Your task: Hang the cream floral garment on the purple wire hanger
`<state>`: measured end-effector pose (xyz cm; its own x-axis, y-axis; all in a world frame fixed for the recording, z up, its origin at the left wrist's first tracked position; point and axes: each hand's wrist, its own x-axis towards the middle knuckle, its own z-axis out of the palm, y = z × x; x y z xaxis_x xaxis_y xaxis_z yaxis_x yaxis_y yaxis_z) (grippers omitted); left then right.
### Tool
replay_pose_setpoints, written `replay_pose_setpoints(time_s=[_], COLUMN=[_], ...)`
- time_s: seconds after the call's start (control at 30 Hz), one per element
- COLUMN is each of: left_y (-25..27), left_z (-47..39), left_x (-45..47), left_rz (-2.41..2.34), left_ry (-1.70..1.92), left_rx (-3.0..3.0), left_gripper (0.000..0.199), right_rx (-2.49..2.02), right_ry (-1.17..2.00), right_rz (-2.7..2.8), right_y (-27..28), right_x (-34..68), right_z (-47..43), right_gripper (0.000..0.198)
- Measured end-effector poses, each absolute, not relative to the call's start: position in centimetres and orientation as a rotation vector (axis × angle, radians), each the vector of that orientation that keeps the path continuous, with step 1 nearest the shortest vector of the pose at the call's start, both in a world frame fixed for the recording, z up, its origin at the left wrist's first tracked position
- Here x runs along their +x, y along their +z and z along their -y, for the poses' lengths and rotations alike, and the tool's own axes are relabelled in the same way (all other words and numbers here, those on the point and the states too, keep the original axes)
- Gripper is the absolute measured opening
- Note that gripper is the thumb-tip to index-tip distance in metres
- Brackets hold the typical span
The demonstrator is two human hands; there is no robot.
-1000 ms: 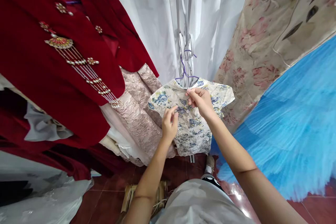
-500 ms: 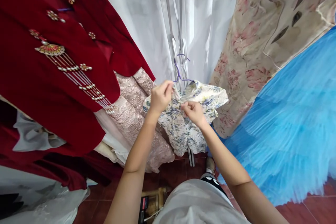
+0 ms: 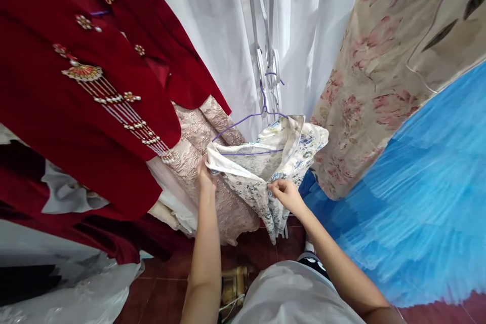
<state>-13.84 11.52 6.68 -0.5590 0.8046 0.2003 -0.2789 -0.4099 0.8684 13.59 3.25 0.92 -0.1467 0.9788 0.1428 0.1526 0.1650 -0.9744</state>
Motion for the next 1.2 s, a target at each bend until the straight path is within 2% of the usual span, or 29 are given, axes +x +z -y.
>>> replay_pose_setpoints(time_s=[0.07,0.1,0.2,0.27,0.3,0.37,0.43,0.53,0.6,0.7,0.77,0.83,0.93,1.07,1.13,1.2], left_y=[3.6,2.4,-0.5,-1.7,-1.9,-1.9,-1.1,0.8,1.8,1.6,0.2,-1.9,-4.4,-4.7,-3.8,-3.0], left_z=[-9.5,-8.3,-4.5,-2.3,-1.4,-0.1,0.5,0.2,-0.4,-0.6,-0.2,0.4,0.8,-0.1,-0.5,-0.5], left_x=[-11.4,-10.1,-6.2,-4.2,-3.5,-2.7,-2.6,-3.1,-2.8,-1.1,0.7,2.1,2.6,0.6,-0.8,-2.0], left_rz=[-1.067,-1.061,-1.053,-1.084,-1.112,-1.162,-1.192,-1.194,-1.119,-0.797,-0.651,-0.682,-0.862,-1.025,-1.117,-1.22], left_ry=[1.923,1.897,1.803,1.658,1.585,1.494,1.501,1.556,1.471,1.088,0.864,0.745,0.653,0.554,0.62,0.781], left_rx=[0.697,0.691,0.778,0.93,1.021,1.199,1.358,1.599,1.801,2.025,1.986,1.856,1.717,1.732,1.687,1.554], left_gripper=[0.039,0.039,0.045,0.048,0.05,0.052,0.049,0.043,0.053,0.079,0.093,0.097,0.089,0.056,0.046,0.047], right_rx=[-1.241,-1.255,-1.132,-1.018,-0.987,-0.974,-0.958,-0.884,-0.849,-0.858,-0.871,-0.91,-1.055,-1.216,-1.164,-1.009], right_ry=[0.936,0.842,0.601,0.548,0.584,0.758,0.99,1.284,1.464,1.604,1.629,1.629,1.487,1.169,1.065,0.988], right_rz=[1.511,1.53,1.67,1.785,1.84,1.923,1.936,1.866,1.863,1.929,1.943,1.916,1.879,1.817,1.748,1.711], right_y=[0.9,1.0,1.6,2.0,2.1,2.3,2.3,2.6,2.9,3.6,4.1,4.8,6.5,9.4,10.9,12.5], right_x=[14.0,14.2,14.2,13.7,13.4,12.9,13.1,14.5,15.9,18.2,19.8,21.9,25.9,31.7,33.8,34.8], right_z=[-3.1,-3.0,-2.5,-2.2,-2.1,-1.8,-1.3,0.1,1.3,2.5,2.7,2.5,1.5,-1.4,-3.8,-6.7], right_gripper=[0.026,0.029,0.05,0.058,0.057,0.043,0.026,0.016,0.013,0.02,0.021,0.023,0.021,0.018,0.019,0.015])
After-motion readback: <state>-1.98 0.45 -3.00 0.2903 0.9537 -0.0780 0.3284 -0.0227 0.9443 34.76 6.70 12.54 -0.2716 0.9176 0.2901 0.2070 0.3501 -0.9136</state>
